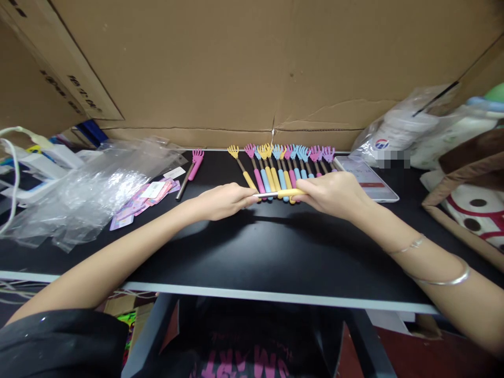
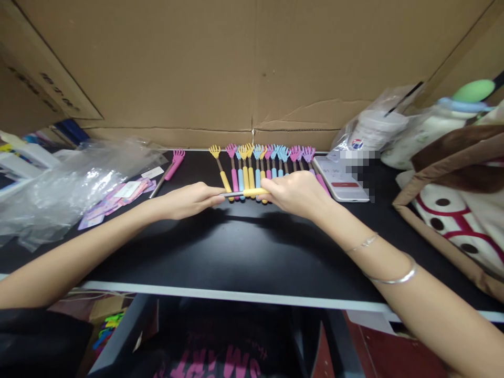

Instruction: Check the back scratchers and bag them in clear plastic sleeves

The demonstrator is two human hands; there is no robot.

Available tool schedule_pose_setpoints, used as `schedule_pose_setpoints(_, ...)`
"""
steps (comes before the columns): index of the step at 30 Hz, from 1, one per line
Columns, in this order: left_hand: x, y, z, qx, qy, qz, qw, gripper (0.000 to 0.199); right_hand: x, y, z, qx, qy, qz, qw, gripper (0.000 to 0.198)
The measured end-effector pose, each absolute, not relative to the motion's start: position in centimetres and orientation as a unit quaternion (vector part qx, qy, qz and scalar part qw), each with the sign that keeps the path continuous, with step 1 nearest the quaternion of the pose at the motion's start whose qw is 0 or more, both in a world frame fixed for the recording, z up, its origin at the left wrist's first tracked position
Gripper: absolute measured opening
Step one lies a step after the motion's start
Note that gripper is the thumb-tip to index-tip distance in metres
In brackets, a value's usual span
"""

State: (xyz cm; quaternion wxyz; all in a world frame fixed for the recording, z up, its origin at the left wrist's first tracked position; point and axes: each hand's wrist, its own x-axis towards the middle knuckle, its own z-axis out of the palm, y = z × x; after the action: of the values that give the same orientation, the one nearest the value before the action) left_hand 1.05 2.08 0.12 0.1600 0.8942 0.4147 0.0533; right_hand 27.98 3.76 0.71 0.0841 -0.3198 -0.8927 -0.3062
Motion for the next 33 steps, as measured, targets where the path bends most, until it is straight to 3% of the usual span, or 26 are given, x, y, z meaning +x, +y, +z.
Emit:
schedule_pose_setpoints(4, 1.2, 2.0, 0.0, 0.890, 0.419, 0.069, 0.168, 0.042, 27.9, 3.7, 0.8, -0.312, -0.888, -0.327, 0.087, 0.060)
schedule_pose_setpoints(13, 1.8, 1.4, 0.5, 0.867, 0.481, -0.020, -0.126, 0.043, 27.4, 3.6, 0.5, -0.361, -0.882, -0.285, 0.103, 0.062)
schedule_pose_setpoints(18, 1.5, 1.4, 0.5, 0.859, 0.470, 0.018, -0.203, 0.045, 27.3, 3.4, 1.1, -0.373, -0.904, -0.186, 0.090, 0.056)
schedule_pose_setpoints(26, 1.2, 1.1, 0.8, 0.862, 0.390, 0.115, -0.302, 0.054, 27.7, 4.2, 1.4, -0.364, -0.924, 0.107, 0.058, 0.051)
schedule_pose_setpoints(33, 1.3, 1.3, 0.1, 0.866, 0.384, 0.130, -0.291, 0.051, 27.5, 4.3, 0.9, -0.386, -0.916, 0.099, 0.049, 0.057)
